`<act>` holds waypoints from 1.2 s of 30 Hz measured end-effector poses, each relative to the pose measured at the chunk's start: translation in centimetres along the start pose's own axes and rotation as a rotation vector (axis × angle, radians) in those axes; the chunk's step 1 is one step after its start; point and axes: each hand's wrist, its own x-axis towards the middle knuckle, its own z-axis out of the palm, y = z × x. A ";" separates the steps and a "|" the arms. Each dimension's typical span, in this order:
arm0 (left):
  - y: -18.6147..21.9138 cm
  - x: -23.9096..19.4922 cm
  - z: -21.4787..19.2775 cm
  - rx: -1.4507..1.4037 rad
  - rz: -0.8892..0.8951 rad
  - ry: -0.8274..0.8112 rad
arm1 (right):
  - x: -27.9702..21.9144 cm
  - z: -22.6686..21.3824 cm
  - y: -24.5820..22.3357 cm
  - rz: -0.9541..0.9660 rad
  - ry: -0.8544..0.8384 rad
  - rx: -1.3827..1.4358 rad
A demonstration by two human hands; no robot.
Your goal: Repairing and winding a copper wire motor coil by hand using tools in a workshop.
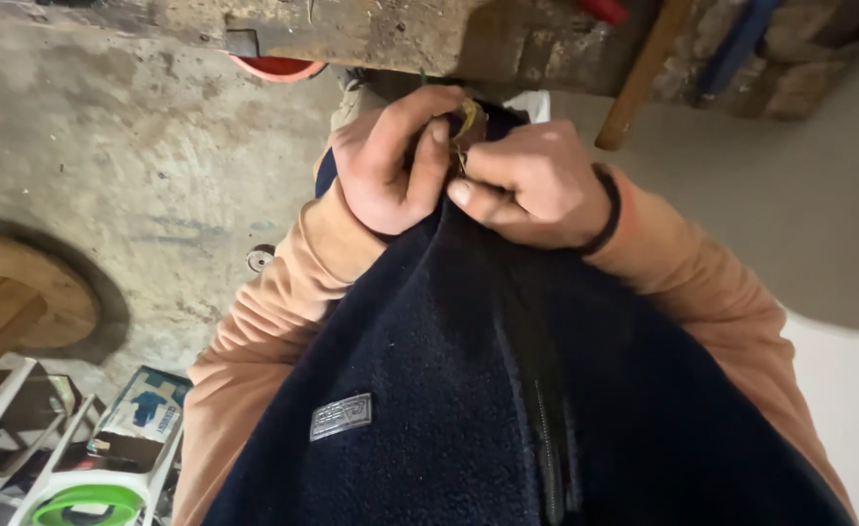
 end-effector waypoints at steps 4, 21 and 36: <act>-0.5 -1.2 0.8 -0.115 -0.309 -0.005 | 0.8 -1.0 0.7 -0.409 -0.005 0.061; 0.5 0.1 1.1 -0.160 -0.192 -0.035 | 0.3 -1.8 0.7 -0.512 0.058 0.188; -1.0 0.7 0.8 -0.127 -0.139 0.062 | -0.7 -1.8 -2.8 0.189 0.028 0.408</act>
